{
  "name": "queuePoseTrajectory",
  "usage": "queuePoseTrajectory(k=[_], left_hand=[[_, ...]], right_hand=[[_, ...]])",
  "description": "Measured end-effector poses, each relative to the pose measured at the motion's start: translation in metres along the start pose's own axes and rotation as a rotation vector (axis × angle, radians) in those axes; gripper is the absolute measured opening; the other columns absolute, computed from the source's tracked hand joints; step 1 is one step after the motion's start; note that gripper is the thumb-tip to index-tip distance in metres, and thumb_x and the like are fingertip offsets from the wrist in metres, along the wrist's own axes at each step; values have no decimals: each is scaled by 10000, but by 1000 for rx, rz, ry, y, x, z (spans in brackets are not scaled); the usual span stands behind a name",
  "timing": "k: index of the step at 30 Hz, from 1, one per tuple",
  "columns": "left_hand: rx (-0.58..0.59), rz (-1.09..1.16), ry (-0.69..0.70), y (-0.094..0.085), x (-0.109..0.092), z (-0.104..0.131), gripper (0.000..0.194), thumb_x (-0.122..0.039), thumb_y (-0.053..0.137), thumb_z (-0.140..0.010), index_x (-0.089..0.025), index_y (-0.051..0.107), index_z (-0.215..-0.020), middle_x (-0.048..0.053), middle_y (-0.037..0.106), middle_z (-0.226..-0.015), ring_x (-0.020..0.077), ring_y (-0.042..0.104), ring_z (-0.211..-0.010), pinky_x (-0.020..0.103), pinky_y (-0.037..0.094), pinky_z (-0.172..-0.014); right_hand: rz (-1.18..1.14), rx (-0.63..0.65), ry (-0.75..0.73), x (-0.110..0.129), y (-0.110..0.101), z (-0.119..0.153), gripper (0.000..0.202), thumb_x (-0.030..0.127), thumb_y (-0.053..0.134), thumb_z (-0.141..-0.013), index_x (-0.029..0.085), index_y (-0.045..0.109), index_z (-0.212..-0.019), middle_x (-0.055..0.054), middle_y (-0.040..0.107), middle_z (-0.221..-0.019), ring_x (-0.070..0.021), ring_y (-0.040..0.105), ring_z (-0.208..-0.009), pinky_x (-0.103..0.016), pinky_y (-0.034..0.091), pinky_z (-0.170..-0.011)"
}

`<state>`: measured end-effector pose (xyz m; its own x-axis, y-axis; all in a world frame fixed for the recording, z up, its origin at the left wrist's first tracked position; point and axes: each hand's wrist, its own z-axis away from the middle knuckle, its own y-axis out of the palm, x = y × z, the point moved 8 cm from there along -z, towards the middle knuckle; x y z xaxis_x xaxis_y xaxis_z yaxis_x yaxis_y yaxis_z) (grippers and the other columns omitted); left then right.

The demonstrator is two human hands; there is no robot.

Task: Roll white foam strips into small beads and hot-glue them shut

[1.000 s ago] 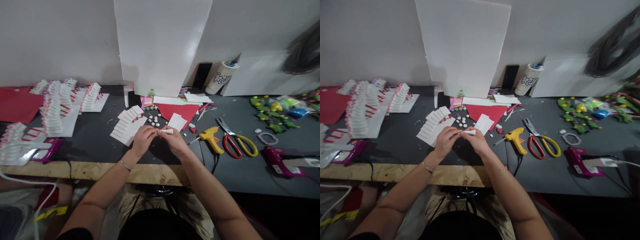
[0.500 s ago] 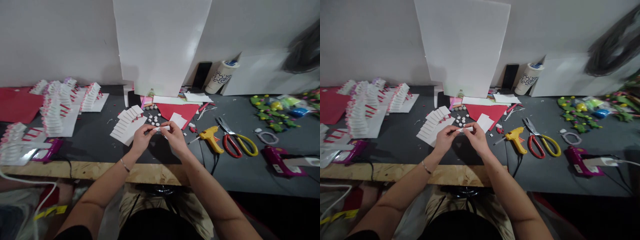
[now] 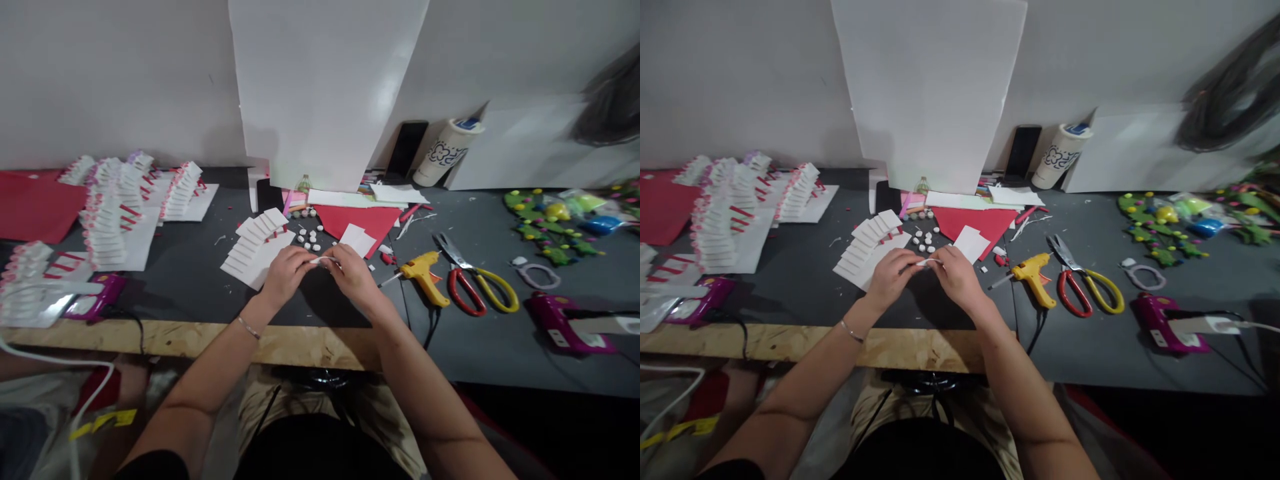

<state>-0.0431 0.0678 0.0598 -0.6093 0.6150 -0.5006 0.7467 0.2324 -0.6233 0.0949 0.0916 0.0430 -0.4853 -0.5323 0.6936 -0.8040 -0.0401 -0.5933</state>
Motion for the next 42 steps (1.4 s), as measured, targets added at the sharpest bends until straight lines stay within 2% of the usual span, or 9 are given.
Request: queuePoseTrajectory(k=[6, 11, 16, 23, 26, 32, 37, 40, 42], left_hand=[[0, 203, -157, 3, 12, -1, 161, -353, 658, -899, -208, 725, -910, 39, 717, -879, 163, 668, -810, 306, 543, -759], [4, 221, -173, 2, 14, -1, 179, -371, 667, -889, -206, 735, -904, 48, 720, -882, 171, 671, -822, 314, 541, -773], [-11, 235, -163, 0, 9, -2, 180, -366, 653, -900, -204, 732, -907, 51, 718, -895, 168, 665, -837, 307, 531, -782], [-114, 389, -266, -1, 9, 1, 216, -397, 666, -883, -191, 726, -862, 46, 707, -871, 161, 652, -815, 295, 526, -767], [-162, 477, -330, 4, 14, 5, 222, -417, 685, -865, -201, 737, -856, 37, 691, -858, 158, 639, -804, 299, 526, -758], [-242, 517, -391, 10, 25, 13, 214, -443, 746, -807, -246, 775, -886, 25, 624, -924, 150, 613, -870, 285, 511, -780], [-88, 399, -242, 6, 16, 4, 212, -371, 683, -877, -244, 748, -1034, 47, 657, -969, 163, 629, -889, 306, 527, -793], [29, 165, -50, 3, 2, 0, 275, -305, 635, -914, -228, 688, -1173, 69, 676, -996, 188, 629, -937, 351, 530, -847], [77, 4, 50, 4, -4, 1, 255, -280, 587, -942, -209, 682, -1168, 79, 681, -985, 199, 627, -943, 361, 534, -842]], right_hand=[[317, -1, -120, 16, 2, 3, 317, 320, 344, -1023, 186, 610, -916, -121, 638, -893, -256, 542, -852, -368, 395, -761], [362, 25, -110, 19, 1, 3, 330, 389, 378, -1018, 189, 620, -917, -118, 650, -888, -249, 542, -835, -363, 369, -754], [85, 61, -29, 17, -3, 2, 300, 397, 413, -1000, 213, 586, -837, -69, 628, -819, -212, 543, -774, -328, 371, -723], [-439, 182, 206, 5, 9, 5, 346, 480, 469, -947, 227, 498, -713, 44, 431, -640, -131, 410, -618, -267, 314, -598], [-547, 186, 274, 1, 18, 6, 387, 540, 498, -914, 224, 542, -696, 36, 468, -643, -136, 427, -646, -270, 332, -621], [-724, 178, 373, -2, 28, 7, 378, 582, 582, -838, 221, 692, -856, 22, 549, -696, -138, 443, -661, -281, 351, -642], [-638, 93, 376, -8, 18, 7, 316, 521, 597, -839, 224, 701, -862, 12, 596, -715, -149, 467, -671, -278, 360, -636], [-462, 59, 373, -12, 11, 8, 249, 447, 574, -860, 225, 676, -811, 16, 598, -680, -152, 473, -645, -278, 351, -619], [-376, 92, 350, -10, 12, 9, 223, 401, 558, -869, 226, 646, -764, 22, 583, -639, -154, 483, -629, -278, 347, -613]])
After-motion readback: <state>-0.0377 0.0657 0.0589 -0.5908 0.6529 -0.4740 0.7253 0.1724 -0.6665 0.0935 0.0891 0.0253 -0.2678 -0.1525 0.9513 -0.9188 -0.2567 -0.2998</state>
